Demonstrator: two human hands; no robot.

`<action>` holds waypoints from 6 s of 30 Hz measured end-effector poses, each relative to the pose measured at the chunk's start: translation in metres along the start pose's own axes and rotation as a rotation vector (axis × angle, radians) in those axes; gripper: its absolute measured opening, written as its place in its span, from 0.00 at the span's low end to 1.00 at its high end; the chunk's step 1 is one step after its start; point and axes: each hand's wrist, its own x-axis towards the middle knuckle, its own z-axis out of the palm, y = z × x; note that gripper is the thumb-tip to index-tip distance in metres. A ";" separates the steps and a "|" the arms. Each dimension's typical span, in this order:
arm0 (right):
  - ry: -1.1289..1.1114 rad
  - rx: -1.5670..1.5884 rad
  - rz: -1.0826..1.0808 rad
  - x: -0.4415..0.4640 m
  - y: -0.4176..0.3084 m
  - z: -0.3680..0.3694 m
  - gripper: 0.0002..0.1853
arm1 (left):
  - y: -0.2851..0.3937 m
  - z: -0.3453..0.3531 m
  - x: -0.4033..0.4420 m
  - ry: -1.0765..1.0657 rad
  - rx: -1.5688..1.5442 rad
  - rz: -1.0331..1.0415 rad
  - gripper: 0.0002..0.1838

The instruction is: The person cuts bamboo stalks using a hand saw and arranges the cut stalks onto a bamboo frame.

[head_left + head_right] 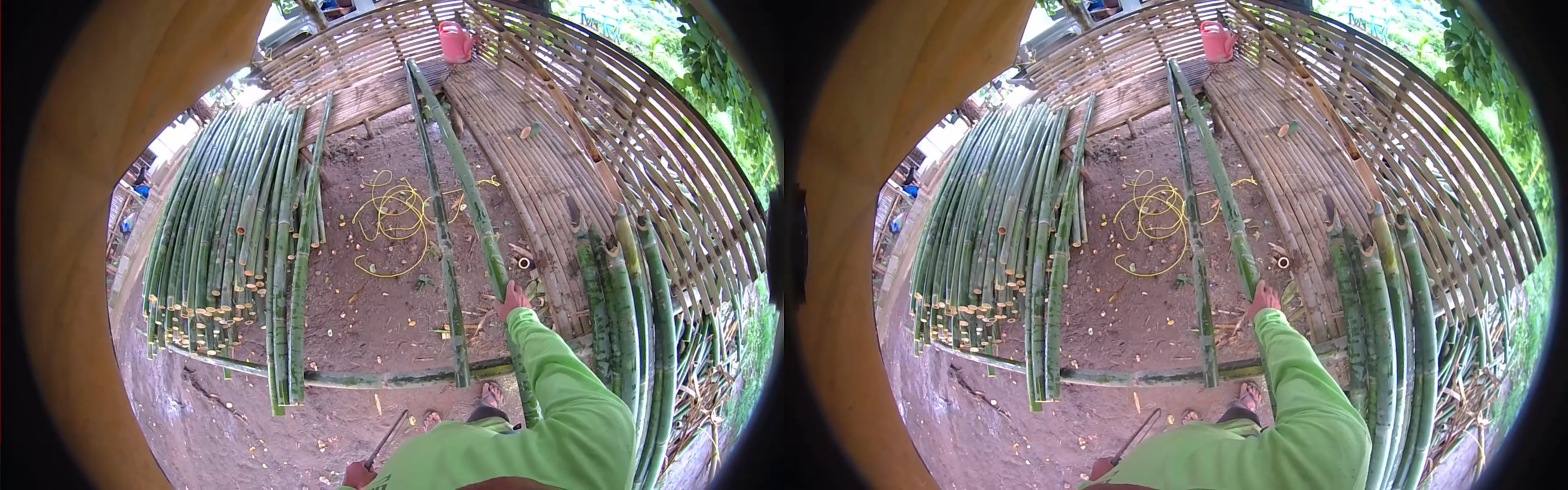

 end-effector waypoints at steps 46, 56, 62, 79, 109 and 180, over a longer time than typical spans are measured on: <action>-0.145 0.104 0.444 -0.292 0.120 0.032 0.60 | 0.046 -0.280 -0.072 0.013 0.079 0.588 0.18; -0.034 0.130 0.572 -0.299 0.085 0.037 0.34 | 0.240 -0.203 0.009 -0.243 -0.154 1.129 0.15; 0.101 0.360 0.564 -0.258 0.087 0.027 0.45 | 0.325 -0.135 0.044 -0.202 0.030 1.306 0.13; -0.065 0.317 0.556 -0.225 0.083 0.028 0.34 | 0.334 -0.138 0.043 -0.222 0.135 1.259 0.13; -0.018 0.167 0.707 -0.284 0.038 0.054 0.16 | 0.337 -0.086 0.037 -0.279 0.173 1.322 0.04; 0.203 0.187 0.802 -0.297 -0.011 0.120 0.12 | 0.316 -0.161 0.035 -0.361 0.315 1.161 0.04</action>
